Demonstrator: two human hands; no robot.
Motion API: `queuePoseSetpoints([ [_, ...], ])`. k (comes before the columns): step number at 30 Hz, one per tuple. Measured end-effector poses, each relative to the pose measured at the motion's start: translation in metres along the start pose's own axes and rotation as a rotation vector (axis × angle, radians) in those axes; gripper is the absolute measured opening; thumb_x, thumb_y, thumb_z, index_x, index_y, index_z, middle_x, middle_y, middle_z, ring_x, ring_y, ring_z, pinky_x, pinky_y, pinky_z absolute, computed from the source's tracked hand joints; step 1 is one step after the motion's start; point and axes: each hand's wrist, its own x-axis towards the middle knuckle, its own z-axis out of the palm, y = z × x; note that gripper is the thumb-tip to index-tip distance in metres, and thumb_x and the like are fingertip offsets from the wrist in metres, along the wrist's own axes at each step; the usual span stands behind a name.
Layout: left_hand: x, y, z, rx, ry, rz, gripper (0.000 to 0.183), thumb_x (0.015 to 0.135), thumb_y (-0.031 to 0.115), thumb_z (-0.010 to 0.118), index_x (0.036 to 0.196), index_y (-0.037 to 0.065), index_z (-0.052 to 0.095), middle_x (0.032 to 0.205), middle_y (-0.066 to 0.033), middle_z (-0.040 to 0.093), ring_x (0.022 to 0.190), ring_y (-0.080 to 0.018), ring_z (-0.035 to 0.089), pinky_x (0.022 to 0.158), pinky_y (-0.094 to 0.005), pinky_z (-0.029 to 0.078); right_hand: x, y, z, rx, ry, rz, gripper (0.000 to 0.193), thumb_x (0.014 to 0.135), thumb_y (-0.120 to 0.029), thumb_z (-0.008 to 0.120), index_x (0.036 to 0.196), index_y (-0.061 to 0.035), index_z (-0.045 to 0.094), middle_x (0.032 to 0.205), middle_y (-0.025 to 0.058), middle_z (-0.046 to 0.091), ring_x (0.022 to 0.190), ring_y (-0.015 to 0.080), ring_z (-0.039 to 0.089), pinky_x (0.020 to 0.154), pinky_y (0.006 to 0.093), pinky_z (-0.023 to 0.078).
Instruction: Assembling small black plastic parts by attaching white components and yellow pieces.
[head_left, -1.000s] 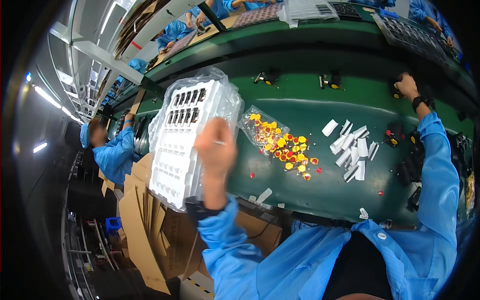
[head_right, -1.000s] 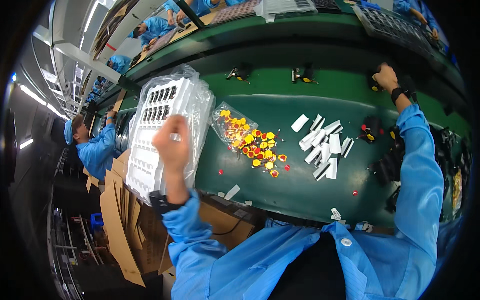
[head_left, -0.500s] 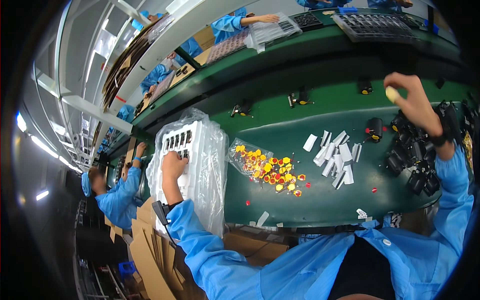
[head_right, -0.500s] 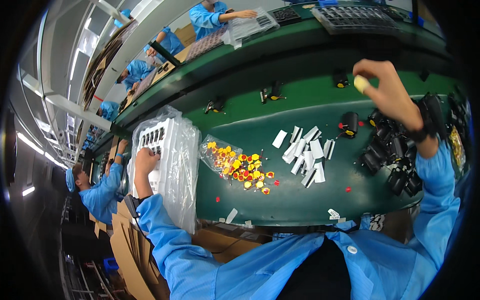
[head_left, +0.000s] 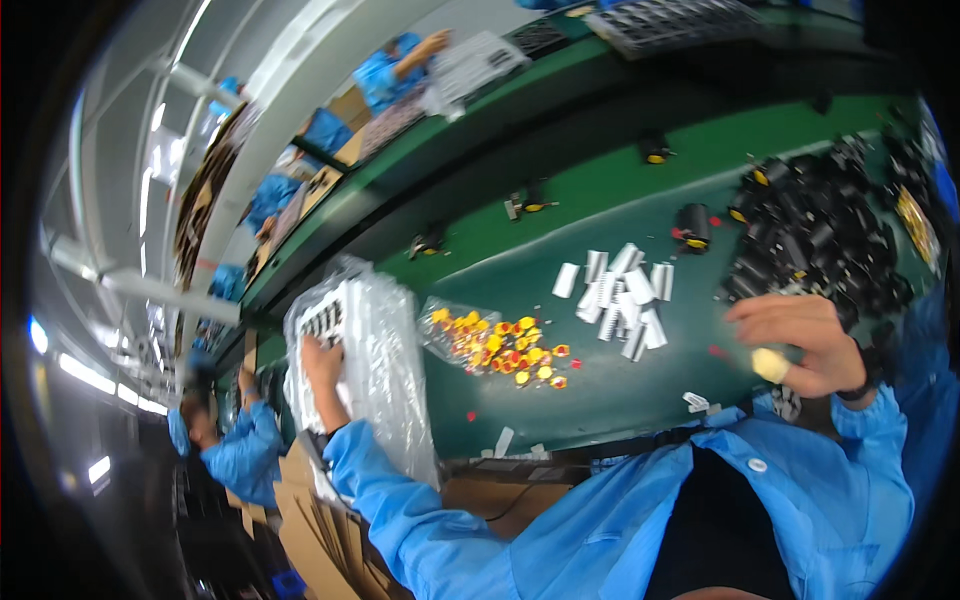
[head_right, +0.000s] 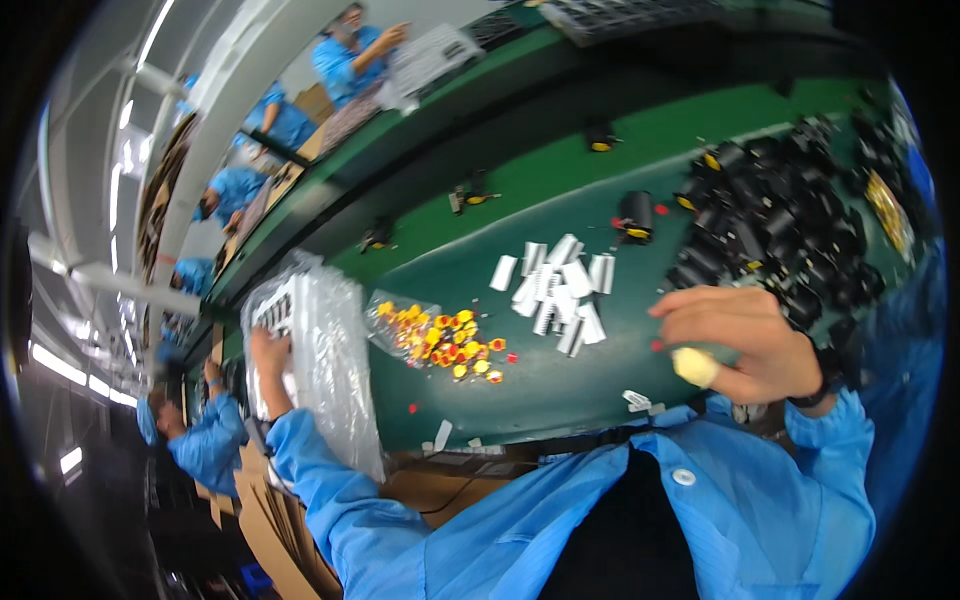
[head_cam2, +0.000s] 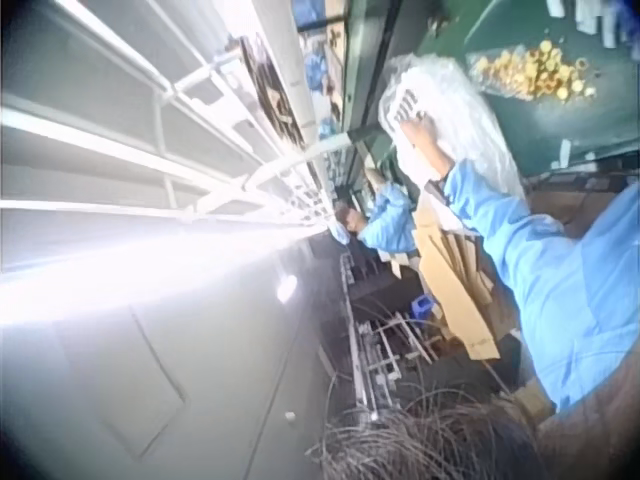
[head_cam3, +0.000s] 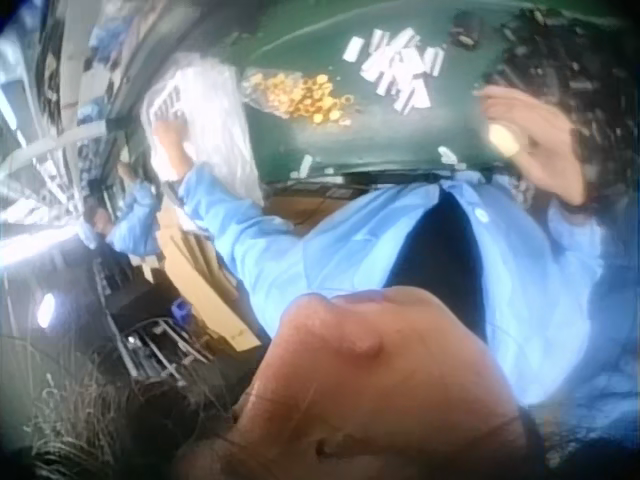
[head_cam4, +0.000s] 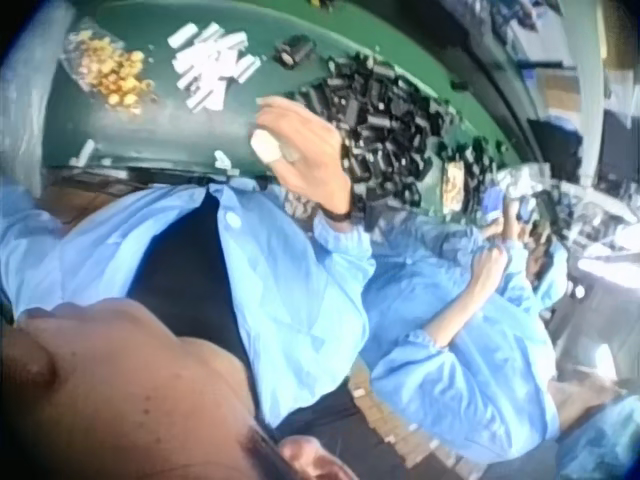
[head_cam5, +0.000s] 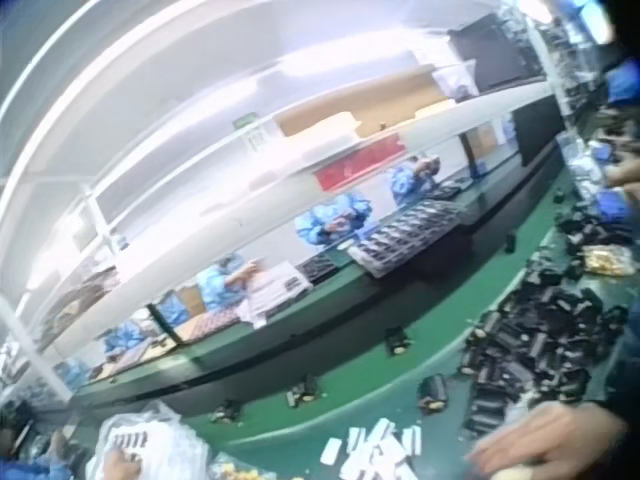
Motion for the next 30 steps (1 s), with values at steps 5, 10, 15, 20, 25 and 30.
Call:
queuePoseSetpoints([
  [5, 0.005, 0.03, -0.034, 0.128, -0.019, -0.121, 0.033, 0.056, 0.02, 0.074, 0.076, -0.001, 0.057, 0.07, -0.0207, 0.059, 0.068, -0.0411, 0.059, 0.064, -0.0476, 0.047, -0.013, 0.009, 0.023, 0.181, 0.066, 0.019, 0.015, 0.081, 0.0, 0.07, 0.094, 0.0063, 0.066, 0.089, 0.0185, 0.069, 0.094, 0.0365, 0.071, 0.076, 0.0393, 0.058],
  [10, -0.068, 0.235, -0.081, -0.646, -0.077, 0.042, 0.015, 0.078, 0.001, 0.065, 0.093, 0.002, 0.065, 0.081, -0.007, 0.068, 0.072, -0.0141, 0.064, 0.064, -0.0286, 0.051, -0.015, 0.017, 0.071, 0.047, 0.078, -0.056, 0.033, 0.079, -0.001, 0.071, 0.111, 0.0035, 0.062, 0.109, 0.0217, 0.065, 0.107, 0.0371, 0.066, 0.083, 0.0415, 0.056],
  [15, -0.177, 0.397, -0.033, -1.161, -0.841, 0.335, 0.034, 0.075, 0.001, 0.077, 0.107, -0.001, 0.065, 0.095, -0.0097, 0.071, 0.089, -0.0192, 0.068, 0.081, -0.0326, 0.053, 0.017, 0.002, 0.078, -0.28, -0.113, -0.131, 0.059, 0.078, -0.009, 0.072, 0.133, -0.0009, 0.052, 0.134, 0.0297, 0.048, 0.125, 0.0421, 0.053, 0.099, 0.0479, 0.048],
  [20, -0.217, 0.416, -0.003, -1.707, -1.252, 0.006, 0.035, 0.082, -0.007, 0.064, 0.116, -0.002, 0.061, 0.094, -0.002, 0.06, 0.078, -0.0094, 0.061, 0.063, -0.0242, 0.05, -0.013, 0.02, 0.086, -0.199, -0.435, 0.03, 0.069, 0.078, -0.007, 0.068, 0.142, -0.0004, 0.044, 0.135, 0.032, 0.045, 0.13, 0.0464, 0.046, 0.109, 0.0516, 0.04],
  [25, -0.231, 0.428, 0.021, -1.81, -1.35, -0.044, 0.03, 0.091, -0.005, 0.057, 0.121, 0.0, 0.055, 0.093, -0.0024, 0.06, 0.07, -0.008, 0.059, 0.056, -0.0222, 0.049, -0.015, 0.014, 0.084, -0.264, -0.454, -0.039, 0.074, 0.071, -0.005, 0.073, 0.139, 0.0055, 0.045, 0.136, 0.0335, 0.043, 0.128, 0.0496, 0.046, 0.107, 0.0522, 0.042],
  [30, -0.245, 0.431, 0.026, -1.822, -1.294, -0.146, 0.026, 0.092, -0.001, 0.059, 0.117, 0.0, 0.055, 0.091, -0.0028, 0.059, 0.069, -0.0078, 0.057, 0.056, -0.0237, 0.047, -0.02, 0.025, 0.093, -0.316, -0.392, -0.047, 0.07, 0.071, -0.008, 0.074, 0.135, 0.0053, 0.048, 0.132, 0.0328, 0.046, 0.119, 0.0497, 0.053, 0.093, 0.0477, 0.052],
])
